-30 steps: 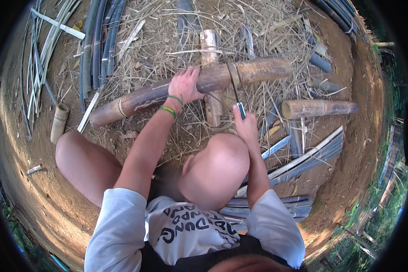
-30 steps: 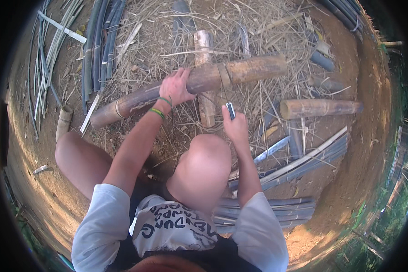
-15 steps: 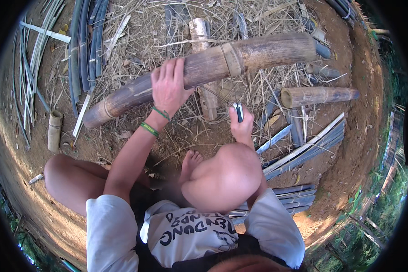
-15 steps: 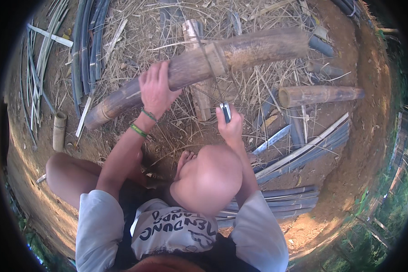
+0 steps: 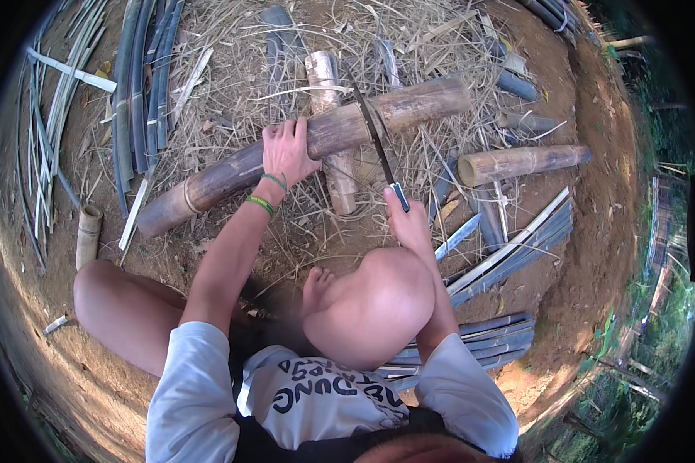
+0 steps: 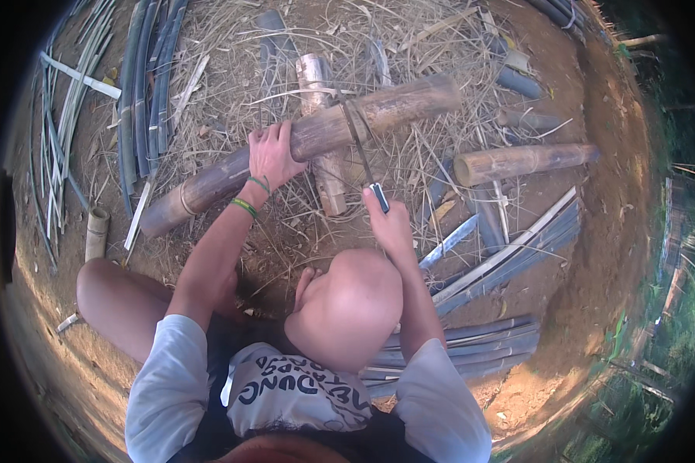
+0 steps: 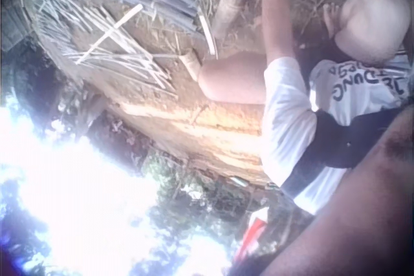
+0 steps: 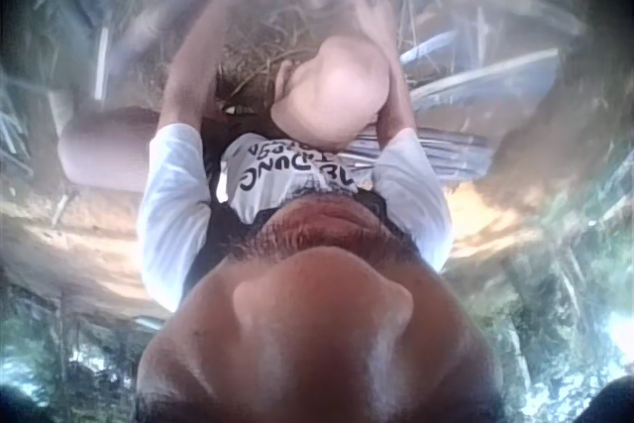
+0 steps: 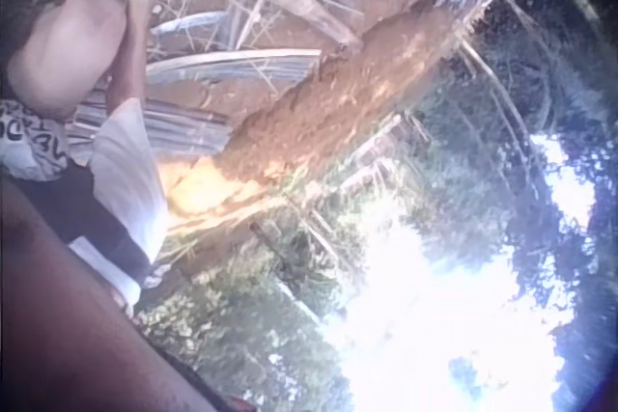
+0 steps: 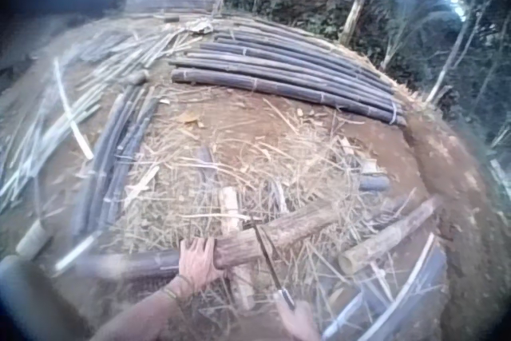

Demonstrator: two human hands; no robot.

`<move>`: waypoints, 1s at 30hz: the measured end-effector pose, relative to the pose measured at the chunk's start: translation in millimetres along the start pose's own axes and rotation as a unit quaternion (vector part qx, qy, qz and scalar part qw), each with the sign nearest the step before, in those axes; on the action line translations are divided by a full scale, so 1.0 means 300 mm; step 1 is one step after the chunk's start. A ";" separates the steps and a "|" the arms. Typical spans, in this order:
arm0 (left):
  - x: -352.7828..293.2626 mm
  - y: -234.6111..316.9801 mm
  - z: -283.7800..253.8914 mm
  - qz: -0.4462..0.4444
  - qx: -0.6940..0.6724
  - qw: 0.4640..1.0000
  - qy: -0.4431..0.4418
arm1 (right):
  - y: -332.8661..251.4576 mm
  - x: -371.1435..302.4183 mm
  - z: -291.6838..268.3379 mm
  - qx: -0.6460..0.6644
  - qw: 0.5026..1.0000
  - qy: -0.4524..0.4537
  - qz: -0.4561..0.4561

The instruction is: The person saws a section from a bamboo pole and then uses a knife to split the section into multiple strips.

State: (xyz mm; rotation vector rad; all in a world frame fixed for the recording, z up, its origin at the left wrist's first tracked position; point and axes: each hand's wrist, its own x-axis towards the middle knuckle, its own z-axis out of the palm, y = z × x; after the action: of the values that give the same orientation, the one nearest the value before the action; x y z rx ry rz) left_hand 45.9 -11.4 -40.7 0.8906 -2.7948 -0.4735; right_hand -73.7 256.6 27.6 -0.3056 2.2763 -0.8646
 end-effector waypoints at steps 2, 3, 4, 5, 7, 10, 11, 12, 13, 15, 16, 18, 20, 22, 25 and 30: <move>-0.018 0.017 0.020 -0.026 0.013 0.999 0.038 | 0.028 -0.023 -0.011 -0.018 1.000 -0.004 0.010; -0.025 0.024 0.030 -0.039 0.019 0.997 0.057 | 0.042 -0.043 -0.017 -0.026 1.000 0.016 0.000; -0.024 0.012 0.002 -0.042 0.018 0.999 0.007 | 0.016 -0.073 -0.020 -0.032 0.999 0.031 -0.016; -0.020 0.010 -0.013 -0.040 0.015 0.999 -0.013 | 0.002 -0.094 -0.024 -0.038 0.998 0.047 -0.032; -0.018 0.004 -0.038 -0.038 0.010 0.998 -0.053 | 0.021 -0.096 -0.025 -0.005 0.998 0.038 -0.046; -0.008 -0.006 -0.032 -0.025 0.007 0.998 -0.055 | 0.064 -0.071 -0.018 0.003 0.998 0.042 -0.055; -0.004 -0.010 -0.033 -0.024 0.004 0.998 -0.057 | 0.050 -0.055 -0.010 -0.017 0.997 0.042 -0.057; 0.002 -0.011 -0.032 -0.025 0.000 0.998 -0.061 | 0.040 -0.042 -0.008 -0.037 0.997 0.042 -0.058; 0.006 -0.014 -0.037 -0.027 -0.003 0.997 -0.066 | 0.045 -0.034 -0.008 -0.053 0.996 0.041 -0.066; 0.016 -0.017 -0.045 -0.029 -0.014 0.996 -0.079 | 0.069 -0.016 -0.005 -0.086 0.992 0.038 -0.083; 0.022 -0.029 -0.052 -0.031 -0.022 0.995 -0.087 | 0.094 -0.023 -0.007 -0.090 0.993 0.030 -0.072; 0.032 -0.041 -0.051 -0.026 -0.030 0.996 -0.081 | 0.139 -0.048 -0.036 -0.099 0.994 0.017 -0.051; 0.010 -0.048 -0.037 -0.015 -0.025 0.998 -0.061 | 0.114 -0.041 -0.025 -0.110 0.993 0.007 -0.042; 0.028 -0.055 -0.033 -0.022 -0.029 0.997 -0.066 | 0.046 0.003 -0.009 -0.138 0.989 0.001 -0.056; 0.042 -0.024 -0.024 -0.015 -0.039 0.997 -0.068 | -0.141 0.169 0.047 -0.150 0.981 0.047 -0.117; 0.051 -0.068 -0.047 -0.035 -0.039 0.994 -0.096 | -0.023 -0.024 -0.040 -0.148 0.986 -0.039 -0.072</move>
State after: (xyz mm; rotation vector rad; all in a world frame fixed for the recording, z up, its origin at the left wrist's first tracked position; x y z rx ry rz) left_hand 47.9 -39.7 -33.6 0.9758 -2.9003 -0.7090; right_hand -76.5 260.6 42.4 -0.6316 2.3279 -0.5697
